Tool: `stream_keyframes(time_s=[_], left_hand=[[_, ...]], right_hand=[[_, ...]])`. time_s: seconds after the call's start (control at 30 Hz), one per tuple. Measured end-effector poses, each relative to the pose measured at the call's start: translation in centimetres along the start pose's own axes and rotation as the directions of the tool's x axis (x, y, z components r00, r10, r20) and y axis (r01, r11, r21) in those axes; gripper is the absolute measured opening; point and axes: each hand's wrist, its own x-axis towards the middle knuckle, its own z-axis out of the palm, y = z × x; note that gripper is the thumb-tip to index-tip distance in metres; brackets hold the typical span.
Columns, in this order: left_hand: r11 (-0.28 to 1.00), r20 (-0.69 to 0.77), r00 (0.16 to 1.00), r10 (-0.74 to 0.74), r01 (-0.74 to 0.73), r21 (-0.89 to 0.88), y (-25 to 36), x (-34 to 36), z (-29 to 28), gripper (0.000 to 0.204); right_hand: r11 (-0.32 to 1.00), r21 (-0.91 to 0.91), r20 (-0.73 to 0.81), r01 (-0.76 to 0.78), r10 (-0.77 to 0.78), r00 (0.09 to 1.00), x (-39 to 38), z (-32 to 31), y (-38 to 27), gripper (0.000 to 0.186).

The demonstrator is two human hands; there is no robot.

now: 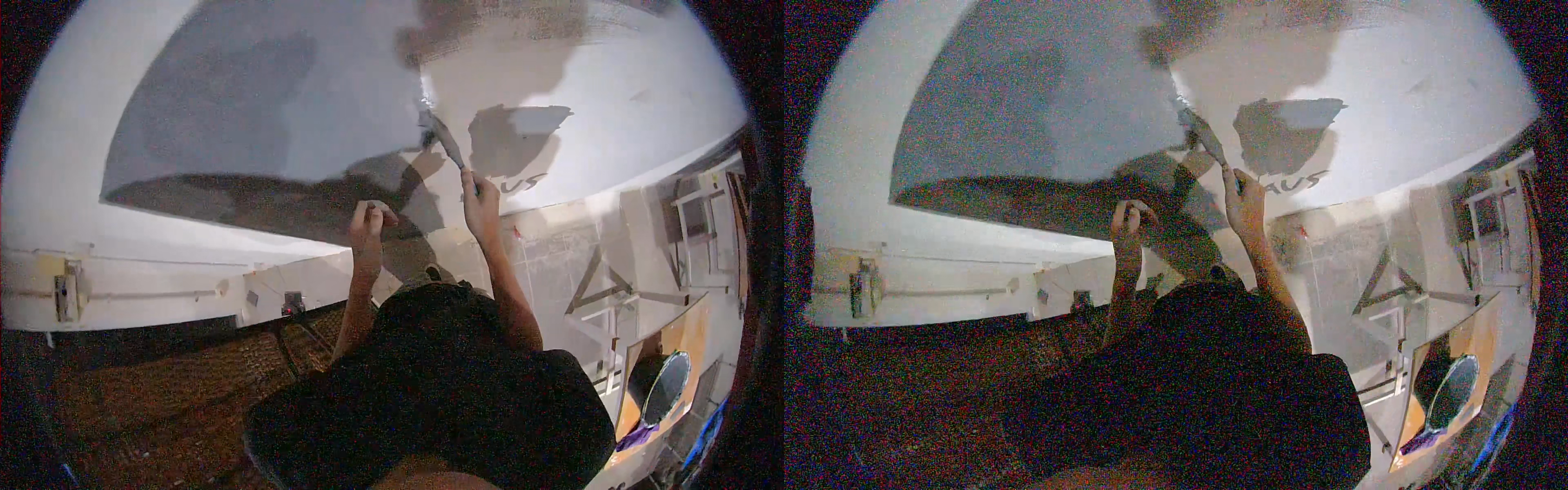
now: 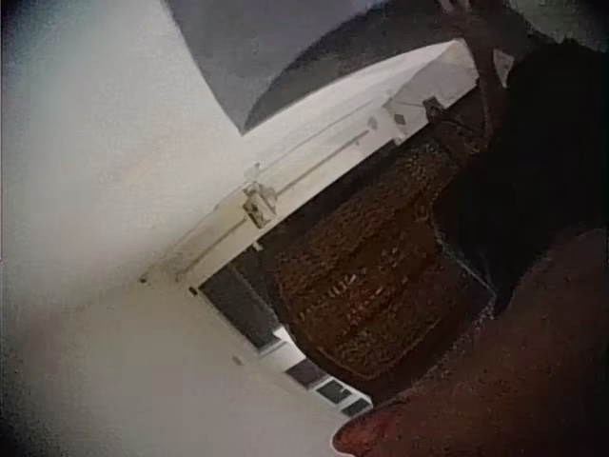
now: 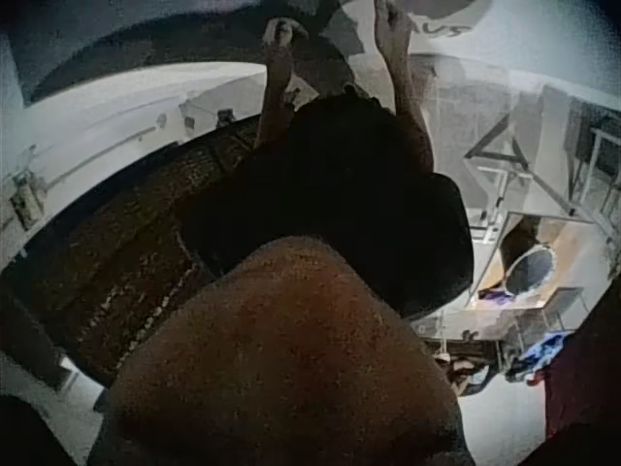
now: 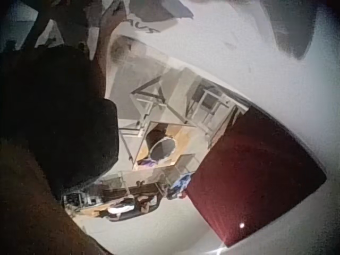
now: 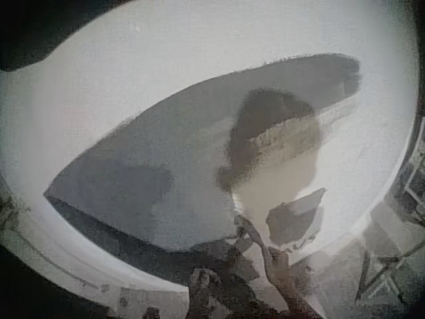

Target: Applying and smoothing grey plaster or compound on a wall using a putty knife.

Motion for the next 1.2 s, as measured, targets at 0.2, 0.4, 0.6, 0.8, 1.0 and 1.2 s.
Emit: stream_keyframes(time_s=[0.2, 0.4, 0.6, 0.8, 1.0, 1.2], left_hand=[[1.0, 0.116, 0.993, -0.01, 0.01, 0.003, -0.3, 1.8, -1.0, 0.029], [0.991, 0.17, 0.985, -0.026, 0.047, -0.122, -1.7, 2.7, -2.3, 0.02], [0.988, 0.211, 0.977, -0.01, 0.042, -0.149, -2.7, 3.6, -3.4, 0.016], [0.988, 0.152, 0.986, -0.074, 0.093, -0.124, -2.1, 2.9, -3.9, 0.016], [0.984, 0.17, 0.981, -0.097, 0.12, -0.134, -1.4, 2.4, -3.8, 0.02], [0.996, 0.129, 0.99, -0.05, 0.059, -0.061, -2.1, 2.1, -3.6, 0.027]], right_hand=[[0.998, -0.044, -0.041, -0.044, 0.042, 0.998, -0.1, 0.3, -2.3, 0.048], [0.999, 0.031, -0.102, -0.012, 0.015, 0.995, -1.0, 2.0, -3.1, 0.044], [0.999, 0.024, -0.112, -0.033, 0.035, 0.993, -1.5, 3.0, -2.4, 0.046], [0.985, 0.151, -0.113, -0.086, 0.104, 0.988, -0.9, 3.3, 0.0, 0.045], [0.959, 0.259, -0.114, -0.115, 0.148, 0.982, -1.3, 3.0, 1.3, 0.041], [0.957, 0.267, -0.103, -0.111, 0.143, 0.984, 0.3, 3.2, -0.8, 0.044]])
